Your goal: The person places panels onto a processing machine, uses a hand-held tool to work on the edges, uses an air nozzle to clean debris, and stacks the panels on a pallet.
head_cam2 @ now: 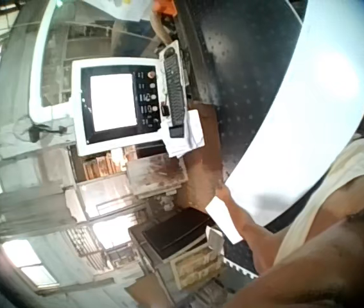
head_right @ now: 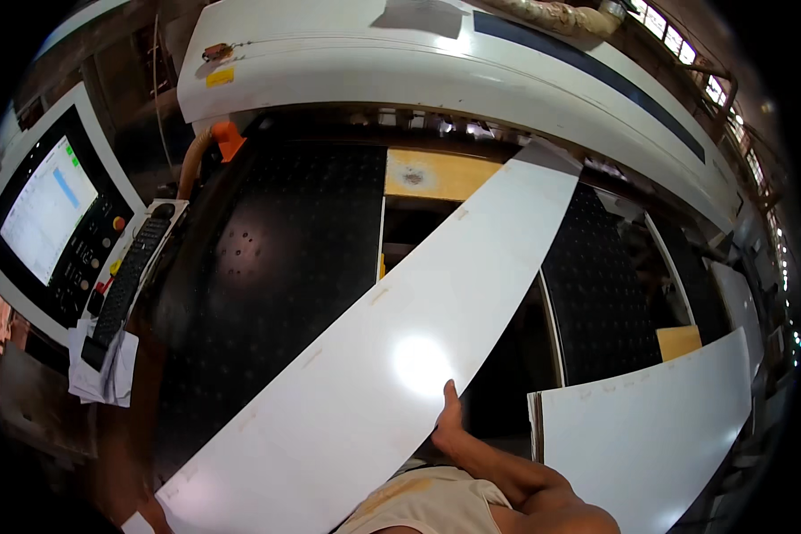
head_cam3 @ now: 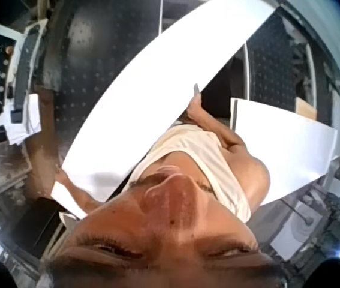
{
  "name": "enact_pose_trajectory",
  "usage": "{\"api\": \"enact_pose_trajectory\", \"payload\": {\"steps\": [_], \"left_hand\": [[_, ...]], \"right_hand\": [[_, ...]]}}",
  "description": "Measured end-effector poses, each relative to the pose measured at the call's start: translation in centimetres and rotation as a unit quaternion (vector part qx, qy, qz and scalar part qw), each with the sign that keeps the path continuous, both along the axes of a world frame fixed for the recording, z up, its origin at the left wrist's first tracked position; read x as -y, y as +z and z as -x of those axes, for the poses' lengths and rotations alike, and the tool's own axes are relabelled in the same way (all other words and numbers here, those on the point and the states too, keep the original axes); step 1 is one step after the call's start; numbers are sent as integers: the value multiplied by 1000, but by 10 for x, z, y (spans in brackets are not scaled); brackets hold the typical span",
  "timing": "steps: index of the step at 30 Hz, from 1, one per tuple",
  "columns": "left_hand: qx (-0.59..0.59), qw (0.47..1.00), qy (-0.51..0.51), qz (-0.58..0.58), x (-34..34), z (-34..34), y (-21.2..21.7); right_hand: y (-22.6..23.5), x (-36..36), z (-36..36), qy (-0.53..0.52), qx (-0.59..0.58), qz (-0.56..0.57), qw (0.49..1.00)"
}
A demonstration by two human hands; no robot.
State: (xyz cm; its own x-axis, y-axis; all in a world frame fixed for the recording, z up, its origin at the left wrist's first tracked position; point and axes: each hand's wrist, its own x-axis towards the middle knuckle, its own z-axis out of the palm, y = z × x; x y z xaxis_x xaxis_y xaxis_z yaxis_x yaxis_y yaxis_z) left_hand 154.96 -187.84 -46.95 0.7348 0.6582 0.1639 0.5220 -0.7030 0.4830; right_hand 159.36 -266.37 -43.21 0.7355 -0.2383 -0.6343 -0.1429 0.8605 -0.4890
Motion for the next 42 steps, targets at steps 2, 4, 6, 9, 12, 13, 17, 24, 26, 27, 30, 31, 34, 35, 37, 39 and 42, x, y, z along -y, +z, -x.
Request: {"api": "enact_pose_trajectory", "payload": {"steps": [2, 4, 6, 9, 12, 13, 17, 24, 26, 27, 30, 31, 34, 35, 37, 39, 42], "left_hand": [[27, 986, -79, -144, -54, 48, 4], [51, 946, -175, -268, -64, 54, 4], [-51, 926, -97, -362, -36, 52, 1], [87, 941, -90, -316, 14, 10, -5], [92, 986, -138, -2, 148, -61, -9], [96, 980, -173, 9, 194, -72, 5], [-6, 976, -205, -68, 283, -102, 24], [-13, 986, -156, -60, 306, -127, 21], [-33, 985, -153, -79, 295, -107, 28], [-44, 985, -154, -67, 296, -115, 35], [-72, 986, -144, -41, 295, -119, 37], [-68, 986, -144, -38, 288, -119, 36], [-48, 990, -134, -9, 250, -109, 16], [-46, 991, -123, 6, 239, -106, 12], [-20, 995, -100, -12, 226, -95, 15], [-28, 992, -111, -46, 196, -76, 13], [-1, 994, -81, -74, 151, -45, 8]], "right_hand": [[18, -33, 0, 44, -15, -24, 999], [3, -37, 6, 49, -8, -24, 998], [-15, -32, 15, 50, -1, -21, 999], [-36, -26, 12, 48, -10, -16, 999], [-36, 6, 21, 147, -24, 1, 989], [-18, 15, 9, 120, -51, 39, 991], [-24, 147, -103, 18, -124, 235, 964], [-51, 325, -201, -65, 80, 204, 974], [-27, 299, -201, -51, 13, 192, 980], [-17, 297, -200, -44, 7, 198, 979], [-4, 288, -199, -46, -18, 211, 976], [-6, 281, -200, -43, -6, 207, 977], [-21, 268, -193, -31, 26, 182, 982], [-27, 265, -190, -21, 50, 157, 986], [-33, 242, -182, -26, 45, 173, 984], [-23, 204, -179, -23, 32, 162, 986], [-11, 154, -169, -7, 39, 178, 983]]}}
